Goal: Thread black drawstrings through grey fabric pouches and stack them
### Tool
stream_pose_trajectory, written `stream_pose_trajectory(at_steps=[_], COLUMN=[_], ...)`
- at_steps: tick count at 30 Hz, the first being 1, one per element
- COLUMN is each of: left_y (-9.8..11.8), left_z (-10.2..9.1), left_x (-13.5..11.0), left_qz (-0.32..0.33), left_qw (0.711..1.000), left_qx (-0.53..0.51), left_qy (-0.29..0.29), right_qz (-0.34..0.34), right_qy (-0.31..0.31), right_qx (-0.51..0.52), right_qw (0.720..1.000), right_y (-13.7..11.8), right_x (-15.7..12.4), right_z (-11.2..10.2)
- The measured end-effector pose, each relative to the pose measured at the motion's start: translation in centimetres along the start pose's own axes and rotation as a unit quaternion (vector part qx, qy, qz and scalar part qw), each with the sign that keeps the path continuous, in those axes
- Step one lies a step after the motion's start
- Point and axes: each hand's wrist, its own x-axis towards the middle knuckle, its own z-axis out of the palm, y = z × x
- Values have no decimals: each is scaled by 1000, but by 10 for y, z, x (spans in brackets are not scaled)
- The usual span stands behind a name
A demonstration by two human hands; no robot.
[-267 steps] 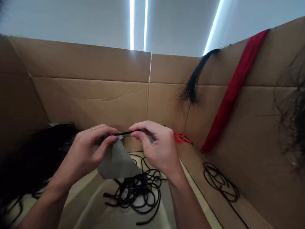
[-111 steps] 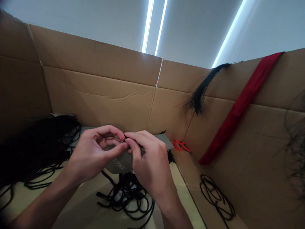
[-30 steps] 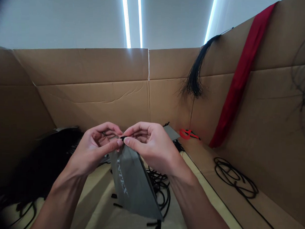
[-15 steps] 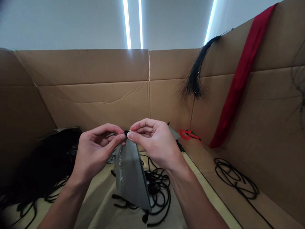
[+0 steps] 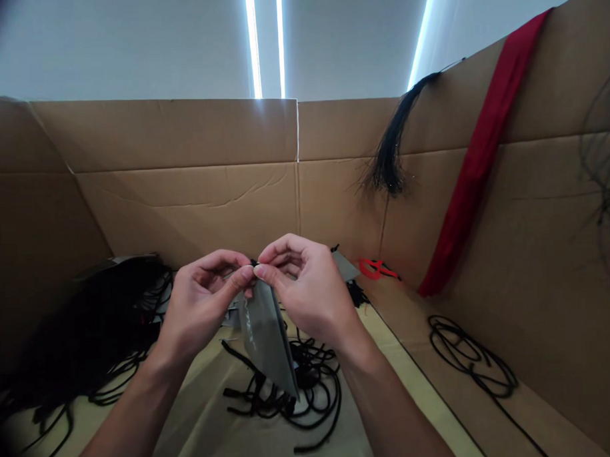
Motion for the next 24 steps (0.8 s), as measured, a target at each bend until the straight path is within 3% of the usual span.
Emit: stream_pose_trajectory(at_steps=[8,19,21,24], left_y=[-3,-2,-2,-2], left_z=[-1,-7,-5,2], left_x=[0,4,2,-4], left_qz=[35,54,54,49], left_qw=[999,998,997,991], left_qx=[15,4,18,63], left_qy=[2,27,54,103], right_qz=[-23,-37,-47,-88], right_qy=[-54,-53,-37,39], right_qx=[-212,-278,-282,-298], right_qw=[976,958,958,950], right_y=[-3,-11,-9,-3], right_x=[-7,-10,-9,-7], right_z=[-1,-5,-4,3])
